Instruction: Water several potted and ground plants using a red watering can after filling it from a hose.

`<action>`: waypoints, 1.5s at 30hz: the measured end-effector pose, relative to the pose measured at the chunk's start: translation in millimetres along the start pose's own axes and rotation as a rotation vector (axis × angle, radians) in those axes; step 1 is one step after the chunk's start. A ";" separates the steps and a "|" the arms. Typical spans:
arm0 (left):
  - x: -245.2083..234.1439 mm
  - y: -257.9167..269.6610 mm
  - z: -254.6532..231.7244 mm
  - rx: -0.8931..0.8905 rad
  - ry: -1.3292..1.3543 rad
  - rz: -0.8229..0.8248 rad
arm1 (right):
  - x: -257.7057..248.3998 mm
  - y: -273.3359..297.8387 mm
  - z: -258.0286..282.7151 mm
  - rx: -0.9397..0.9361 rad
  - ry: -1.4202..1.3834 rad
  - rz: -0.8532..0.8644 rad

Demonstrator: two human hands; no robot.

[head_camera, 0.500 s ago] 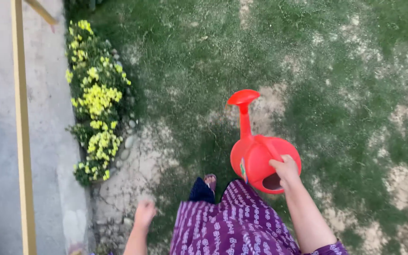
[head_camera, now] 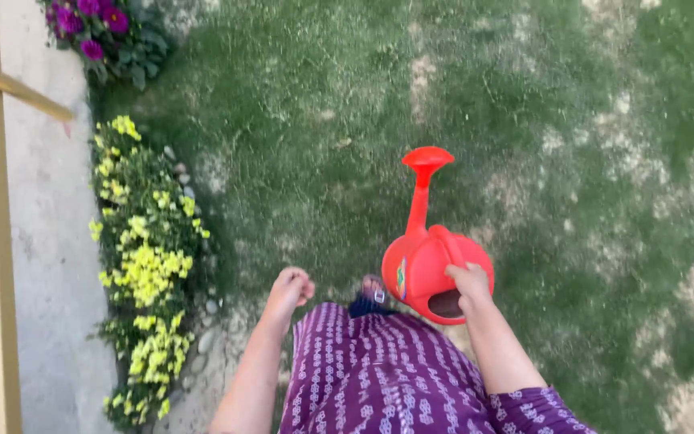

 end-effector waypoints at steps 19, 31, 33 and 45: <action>-87.2 -435.7 -372.5 -0.043 -0.033 -0.155 | 260.9 -362.0 349.5 -0.070 -0.059 -0.066; -198.7 -705.3 -511.4 -0.198 0.104 -0.339 | 565.4 -529.0 621.9 -0.011 -0.079 0.166; -196.5 -730.9 -538.1 -0.181 0.121 -0.325 | 619.9 -525.8 694.1 -0.006 -0.089 0.212; -70.4 -1010.4 -847.3 0.242 0.183 0.024 | 905.4 -614.5 979.2 -0.058 0.075 0.329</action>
Point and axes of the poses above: each hand's wrist, its own y-axis away from the middle knuckle, its own x-axis out of the palm, z = x × y, the point moved 9 cm from there along -y, towards the middle knuckle, and after that the axes turned 4 degrees about -z, right-handed, at the moved point
